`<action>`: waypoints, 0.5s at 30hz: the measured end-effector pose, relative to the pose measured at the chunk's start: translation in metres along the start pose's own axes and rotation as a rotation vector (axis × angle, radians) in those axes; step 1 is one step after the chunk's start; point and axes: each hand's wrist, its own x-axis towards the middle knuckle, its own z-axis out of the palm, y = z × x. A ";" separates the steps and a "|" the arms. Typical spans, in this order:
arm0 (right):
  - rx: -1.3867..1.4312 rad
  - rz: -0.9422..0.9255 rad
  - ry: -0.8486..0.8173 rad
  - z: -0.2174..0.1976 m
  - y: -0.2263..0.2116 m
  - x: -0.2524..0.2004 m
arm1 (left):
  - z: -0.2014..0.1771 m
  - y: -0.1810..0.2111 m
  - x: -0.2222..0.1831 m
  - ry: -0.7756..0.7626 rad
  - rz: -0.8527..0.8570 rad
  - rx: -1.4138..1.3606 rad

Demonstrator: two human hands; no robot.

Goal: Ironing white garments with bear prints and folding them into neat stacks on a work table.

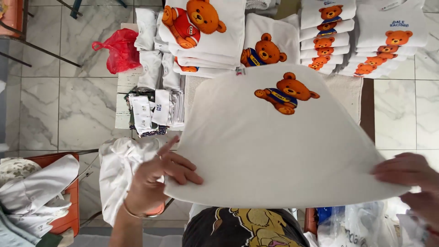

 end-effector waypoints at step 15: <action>-0.718 0.064 0.303 0.148 0.106 0.016 | 0.083 -0.204 -0.151 0.199 -0.434 0.852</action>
